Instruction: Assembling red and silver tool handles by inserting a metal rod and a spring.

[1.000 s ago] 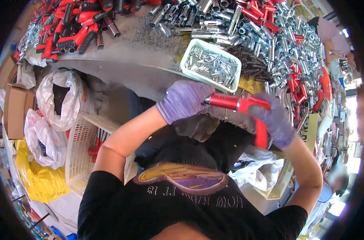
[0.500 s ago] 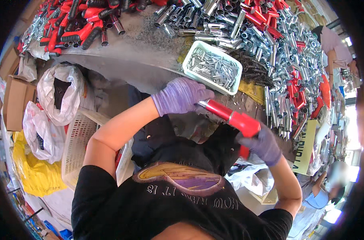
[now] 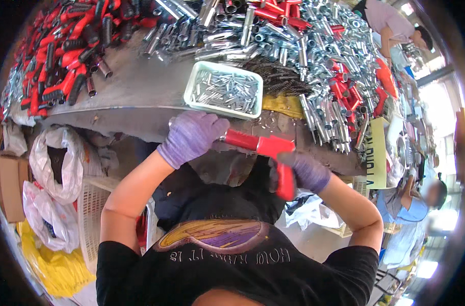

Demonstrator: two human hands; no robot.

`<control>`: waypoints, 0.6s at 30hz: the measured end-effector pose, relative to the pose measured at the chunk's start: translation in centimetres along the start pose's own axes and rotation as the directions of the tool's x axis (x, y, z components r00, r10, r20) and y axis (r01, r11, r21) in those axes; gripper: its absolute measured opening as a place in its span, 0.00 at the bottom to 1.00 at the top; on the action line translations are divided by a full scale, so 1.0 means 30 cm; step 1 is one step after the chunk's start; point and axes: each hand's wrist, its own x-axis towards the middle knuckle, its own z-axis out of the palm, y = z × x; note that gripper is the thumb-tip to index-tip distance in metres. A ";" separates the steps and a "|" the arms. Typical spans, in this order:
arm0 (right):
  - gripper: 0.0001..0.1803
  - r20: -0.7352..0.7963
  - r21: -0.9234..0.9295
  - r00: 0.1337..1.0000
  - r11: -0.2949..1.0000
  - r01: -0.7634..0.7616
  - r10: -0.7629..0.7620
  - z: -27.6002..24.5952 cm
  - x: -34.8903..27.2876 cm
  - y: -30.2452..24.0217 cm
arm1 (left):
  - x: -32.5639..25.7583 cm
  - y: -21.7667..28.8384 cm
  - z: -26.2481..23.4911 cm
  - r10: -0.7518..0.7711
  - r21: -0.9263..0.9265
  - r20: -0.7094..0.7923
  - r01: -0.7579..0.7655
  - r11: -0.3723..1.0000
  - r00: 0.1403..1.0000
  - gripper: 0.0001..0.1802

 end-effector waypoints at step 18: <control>0.27 0.172 -0.418 0.893 0.790 0.449 -0.416 0.017 0.030 0.013 | 0.011 0.012 -0.024 -0.001 -0.104 0.019 0.003 0.995 1.000 0.21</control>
